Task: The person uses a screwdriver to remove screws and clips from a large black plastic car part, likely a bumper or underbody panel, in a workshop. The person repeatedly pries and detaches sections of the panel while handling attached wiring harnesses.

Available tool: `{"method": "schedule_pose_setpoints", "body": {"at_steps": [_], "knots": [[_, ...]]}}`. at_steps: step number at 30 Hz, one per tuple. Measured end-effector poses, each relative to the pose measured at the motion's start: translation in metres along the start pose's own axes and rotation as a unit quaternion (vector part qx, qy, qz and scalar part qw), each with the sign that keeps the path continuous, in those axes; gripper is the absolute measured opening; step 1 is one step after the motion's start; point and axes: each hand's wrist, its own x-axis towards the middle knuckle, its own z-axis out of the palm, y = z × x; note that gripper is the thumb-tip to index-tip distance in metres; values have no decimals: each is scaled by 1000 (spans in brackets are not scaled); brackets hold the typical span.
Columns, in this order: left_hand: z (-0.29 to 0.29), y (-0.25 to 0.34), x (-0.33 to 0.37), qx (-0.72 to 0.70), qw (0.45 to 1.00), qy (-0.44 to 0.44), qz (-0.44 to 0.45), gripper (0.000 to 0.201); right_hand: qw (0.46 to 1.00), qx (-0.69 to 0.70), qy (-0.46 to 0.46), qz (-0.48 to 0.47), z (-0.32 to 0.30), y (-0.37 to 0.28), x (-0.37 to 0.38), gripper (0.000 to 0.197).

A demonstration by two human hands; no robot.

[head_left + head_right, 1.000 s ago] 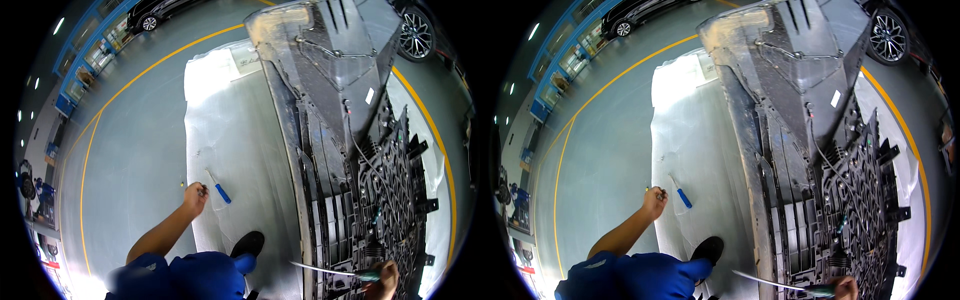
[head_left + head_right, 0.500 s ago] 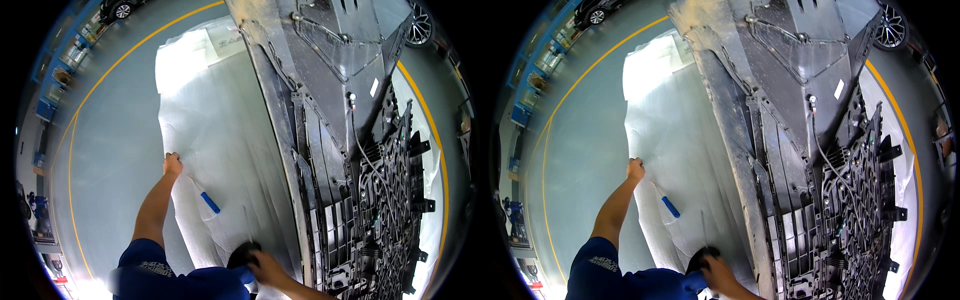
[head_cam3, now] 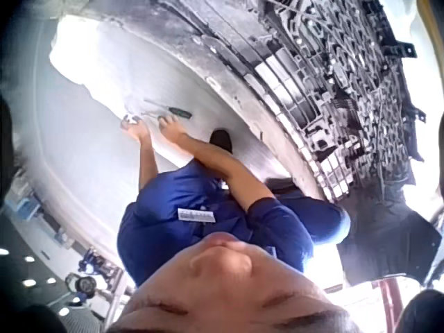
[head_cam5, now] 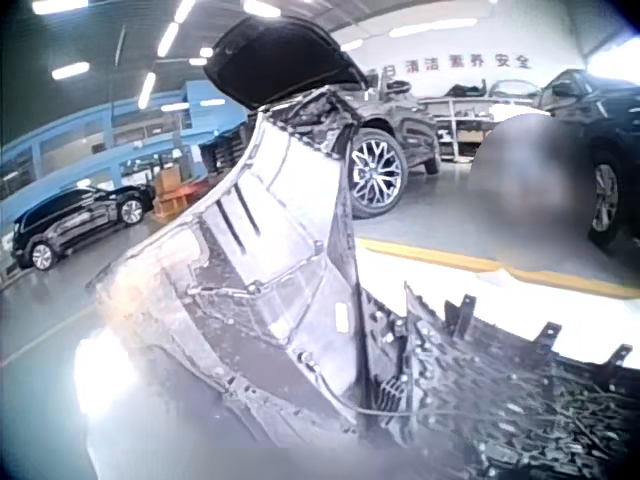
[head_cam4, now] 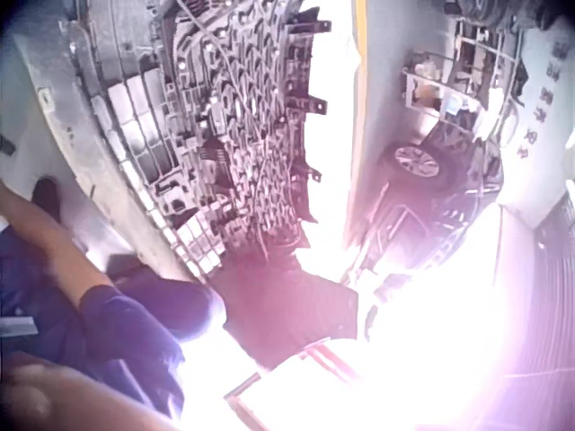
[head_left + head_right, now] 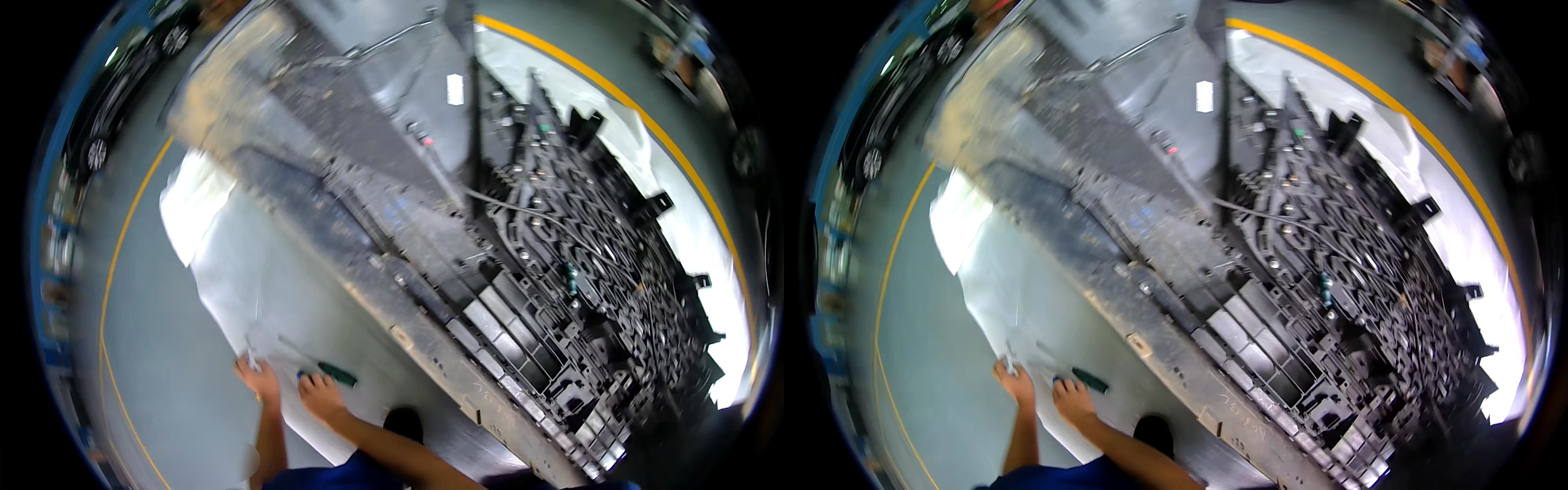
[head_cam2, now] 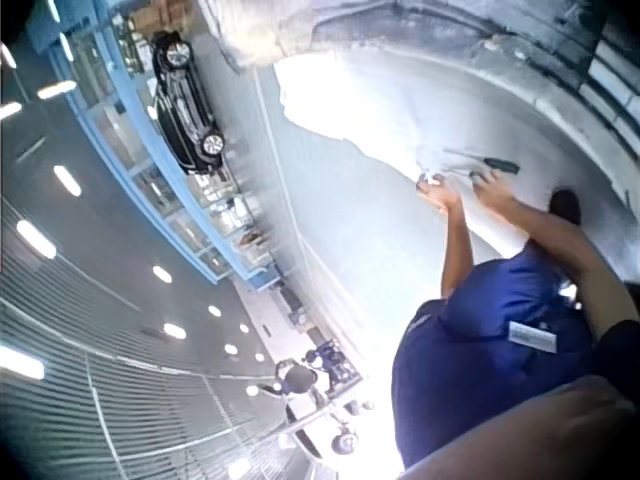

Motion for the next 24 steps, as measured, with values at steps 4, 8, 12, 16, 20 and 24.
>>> {"method": "schedule_pose_setpoints", "body": {"at_steps": [4,8,12,16,20,24], "knots": [[-54,125,-64,-91,994,-39,48,23,982,133,-55,124,16,-15,-7,25],[-66,198,-61,-249,960,-61,109,19,983,99,-70,140,25,1,-25,23],[-108,290,-44,-370,915,-67,148,15,932,260,-217,132,-9,4,-56,25],[-161,378,-10,-408,853,-23,325,11,755,536,-347,149,-141,20,-99,39],[-228,528,24,-506,768,0,392,6,751,648,-117,40,-253,38,-108,68],[-282,610,31,-453,796,-110,387,8,822,551,129,-69,-347,73,-114,47]]}}
